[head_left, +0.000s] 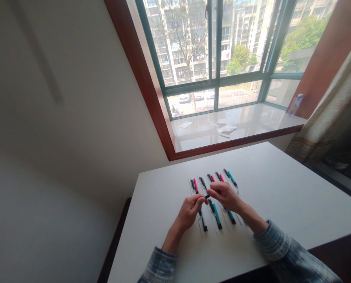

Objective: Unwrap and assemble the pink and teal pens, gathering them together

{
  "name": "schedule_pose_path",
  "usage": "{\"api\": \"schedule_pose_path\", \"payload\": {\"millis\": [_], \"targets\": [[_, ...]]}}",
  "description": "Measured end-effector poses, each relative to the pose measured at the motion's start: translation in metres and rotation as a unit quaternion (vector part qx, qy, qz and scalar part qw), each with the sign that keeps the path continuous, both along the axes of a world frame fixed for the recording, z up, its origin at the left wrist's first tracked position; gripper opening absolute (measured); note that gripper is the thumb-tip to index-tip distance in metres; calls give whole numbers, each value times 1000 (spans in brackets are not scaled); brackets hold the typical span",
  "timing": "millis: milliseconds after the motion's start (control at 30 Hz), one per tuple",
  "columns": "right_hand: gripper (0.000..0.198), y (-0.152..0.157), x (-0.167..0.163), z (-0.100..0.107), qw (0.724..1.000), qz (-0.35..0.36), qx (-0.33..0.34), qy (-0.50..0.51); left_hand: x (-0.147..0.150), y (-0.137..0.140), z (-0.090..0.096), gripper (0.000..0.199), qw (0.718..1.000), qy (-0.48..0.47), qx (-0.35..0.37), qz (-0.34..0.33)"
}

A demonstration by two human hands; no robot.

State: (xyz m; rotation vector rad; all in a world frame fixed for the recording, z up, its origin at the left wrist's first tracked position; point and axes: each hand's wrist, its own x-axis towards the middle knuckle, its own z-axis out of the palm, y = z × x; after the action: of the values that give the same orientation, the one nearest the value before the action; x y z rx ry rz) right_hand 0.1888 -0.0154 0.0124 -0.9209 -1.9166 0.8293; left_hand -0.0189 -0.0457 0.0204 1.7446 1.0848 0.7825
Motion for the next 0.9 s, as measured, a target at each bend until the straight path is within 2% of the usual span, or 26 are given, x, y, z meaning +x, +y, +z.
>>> {"api": "schedule_pose_path", "payload": {"millis": [300, 400, 533, 733, 900], "targets": [[49, -4, 0, 4, 1000, 8, 15, -22, -3, 2, 1, 51, 996, -32, -56, -57], [50, -2, -3, 2, 1000, -28, -4, -5, 1, 0, 3, 46, 999, 29, 26, 1], [56, -1, -9, -4, 997, -53, -55, 26, 8, -4, 7, 34, 979, 109, 148, 87], [63, 1, -16, -16, 987, -50, -118, 101, 12, -8, 3, 29, 963, 166, 188, 102], [65, 3, -19, -21, 980, -50, -138, 133, 13, -8, -1, 28, 953, 194, 205, 107]]}}
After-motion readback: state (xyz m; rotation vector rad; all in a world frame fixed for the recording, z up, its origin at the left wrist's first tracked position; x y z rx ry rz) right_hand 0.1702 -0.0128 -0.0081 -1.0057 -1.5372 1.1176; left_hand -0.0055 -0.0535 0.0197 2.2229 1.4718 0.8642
